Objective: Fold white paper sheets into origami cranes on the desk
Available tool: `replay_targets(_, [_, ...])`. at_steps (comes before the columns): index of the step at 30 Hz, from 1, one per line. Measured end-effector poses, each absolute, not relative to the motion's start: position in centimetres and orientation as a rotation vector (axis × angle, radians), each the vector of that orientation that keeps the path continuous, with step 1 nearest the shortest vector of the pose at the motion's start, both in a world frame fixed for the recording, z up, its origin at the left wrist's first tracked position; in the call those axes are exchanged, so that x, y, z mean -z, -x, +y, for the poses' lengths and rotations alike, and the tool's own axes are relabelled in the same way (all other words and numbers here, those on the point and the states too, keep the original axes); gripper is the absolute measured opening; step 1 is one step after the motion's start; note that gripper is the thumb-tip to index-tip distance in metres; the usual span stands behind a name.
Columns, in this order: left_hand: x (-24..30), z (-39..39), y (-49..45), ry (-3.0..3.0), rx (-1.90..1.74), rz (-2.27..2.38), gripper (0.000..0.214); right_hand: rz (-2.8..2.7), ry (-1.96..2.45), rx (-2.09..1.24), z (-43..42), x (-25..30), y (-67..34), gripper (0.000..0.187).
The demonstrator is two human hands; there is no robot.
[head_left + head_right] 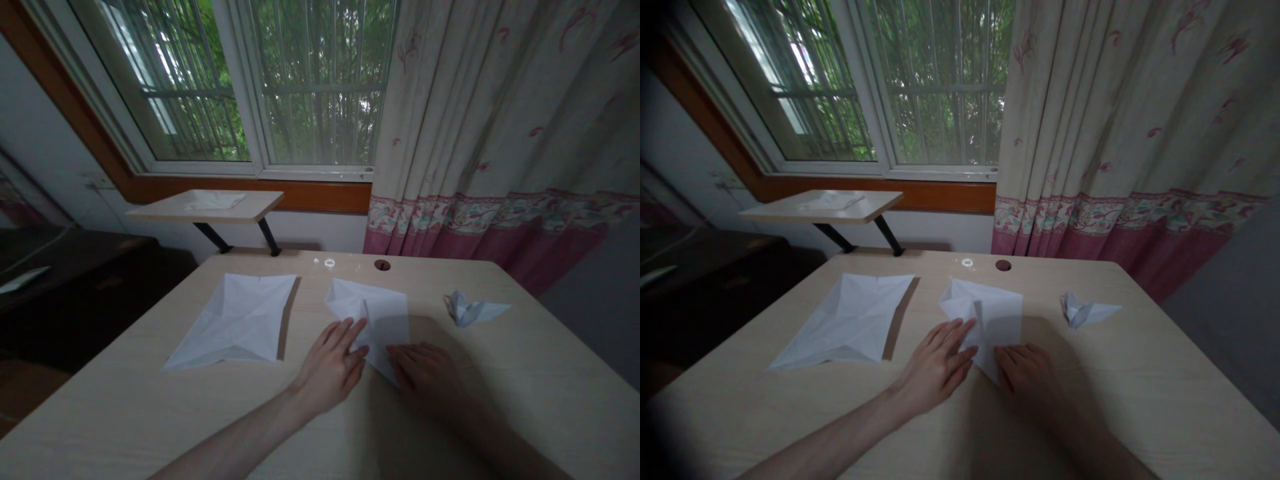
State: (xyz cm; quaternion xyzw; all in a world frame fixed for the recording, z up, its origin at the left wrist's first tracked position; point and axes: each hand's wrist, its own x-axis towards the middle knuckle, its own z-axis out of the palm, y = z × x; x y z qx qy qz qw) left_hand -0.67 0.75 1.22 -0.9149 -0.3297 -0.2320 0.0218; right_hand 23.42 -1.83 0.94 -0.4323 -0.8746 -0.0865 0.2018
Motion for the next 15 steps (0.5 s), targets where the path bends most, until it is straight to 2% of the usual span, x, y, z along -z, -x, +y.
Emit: replay_targets(15, [-1.13, 1.21, 0.84, 3.062, 0.887, -0.967, 0.029, -2.344, 1.145, 0.369, -2.57, -0.78, -22.82, 0.023])
